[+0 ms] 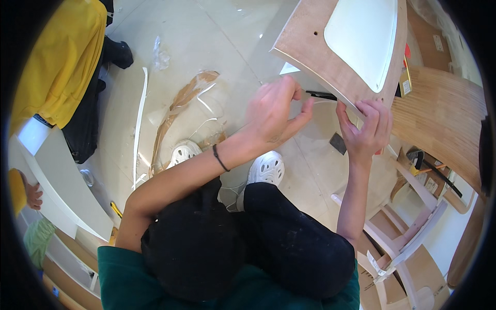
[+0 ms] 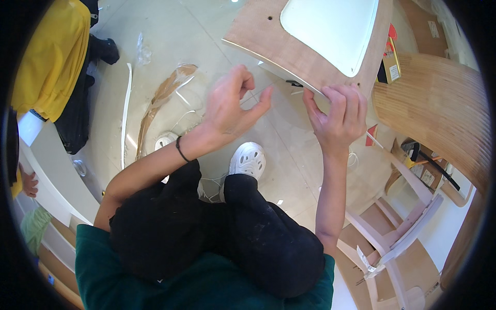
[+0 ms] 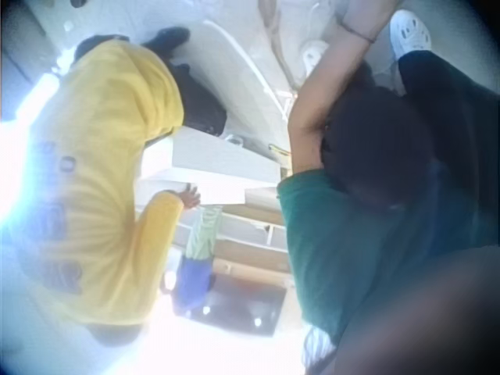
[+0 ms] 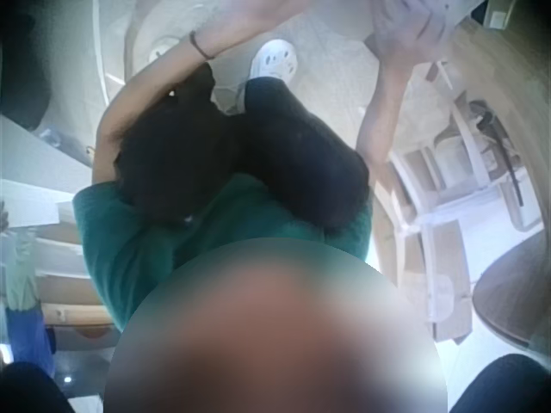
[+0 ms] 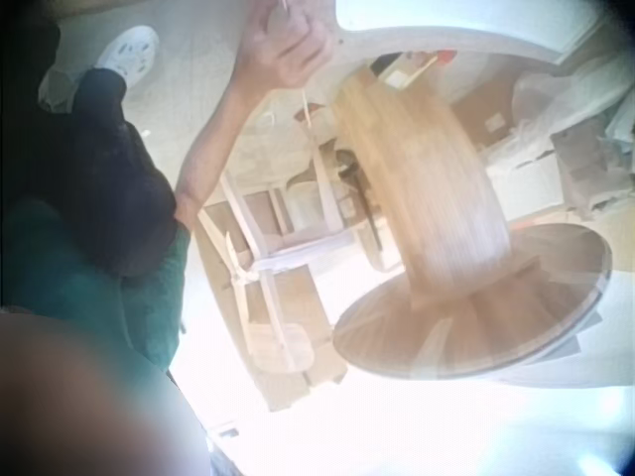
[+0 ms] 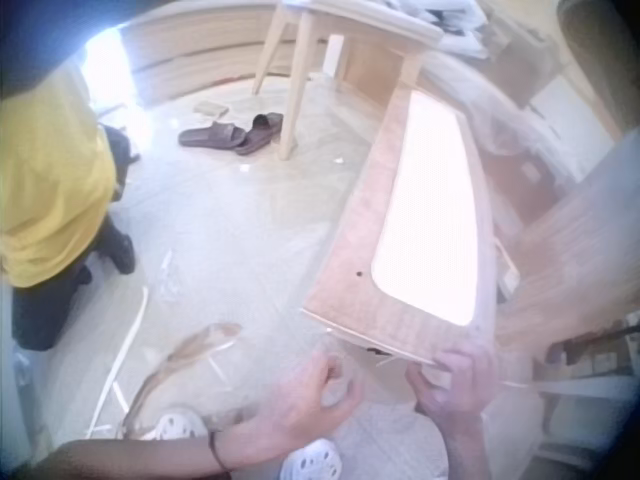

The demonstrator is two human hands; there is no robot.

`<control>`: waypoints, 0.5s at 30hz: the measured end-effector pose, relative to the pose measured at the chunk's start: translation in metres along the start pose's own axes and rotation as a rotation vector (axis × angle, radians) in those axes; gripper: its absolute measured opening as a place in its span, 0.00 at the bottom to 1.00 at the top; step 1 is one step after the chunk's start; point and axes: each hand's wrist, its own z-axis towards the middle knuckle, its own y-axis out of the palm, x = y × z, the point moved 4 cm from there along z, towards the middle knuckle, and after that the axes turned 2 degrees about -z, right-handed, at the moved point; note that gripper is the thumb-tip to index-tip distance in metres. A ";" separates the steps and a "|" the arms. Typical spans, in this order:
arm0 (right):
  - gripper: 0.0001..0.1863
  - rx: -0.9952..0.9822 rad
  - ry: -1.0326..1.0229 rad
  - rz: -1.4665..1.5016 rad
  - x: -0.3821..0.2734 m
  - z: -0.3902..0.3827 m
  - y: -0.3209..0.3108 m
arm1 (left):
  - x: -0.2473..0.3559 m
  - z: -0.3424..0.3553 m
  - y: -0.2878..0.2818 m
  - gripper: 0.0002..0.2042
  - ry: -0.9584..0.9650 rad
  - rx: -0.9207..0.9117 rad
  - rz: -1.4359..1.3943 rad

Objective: The person applies a thin strip of edge banding to the edge of a wooden panel. They use a hammer to tap the strip into place and scissors to trim the excess material.

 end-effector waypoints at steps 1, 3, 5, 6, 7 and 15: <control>0.18 0.005 0.004 0.007 0.000 0.000 -0.001 | 0.003 0.000 -0.005 0.22 0.167 0.075 0.079; 0.17 -0.022 0.034 0.023 0.000 -0.001 -0.003 | 0.008 0.005 -0.014 0.24 0.508 0.233 0.238; 0.17 -0.008 0.037 0.042 -0.001 -0.001 -0.004 | 0.007 0.015 -0.018 0.29 0.632 0.244 0.402; 0.17 -0.019 0.055 0.053 0.000 0.000 -0.004 | 0.008 0.018 -0.020 0.32 0.676 0.243 0.491; 0.18 -0.006 0.043 0.061 0.000 0.000 -0.005 | 0.007 0.022 -0.021 0.35 0.648 0.210 0.484; 0.13 0.032 0.372 0.131 -0.027 -0.024 -0.023 | 0.005 0.023 -0.032 0.42 0.242 0.319 0.178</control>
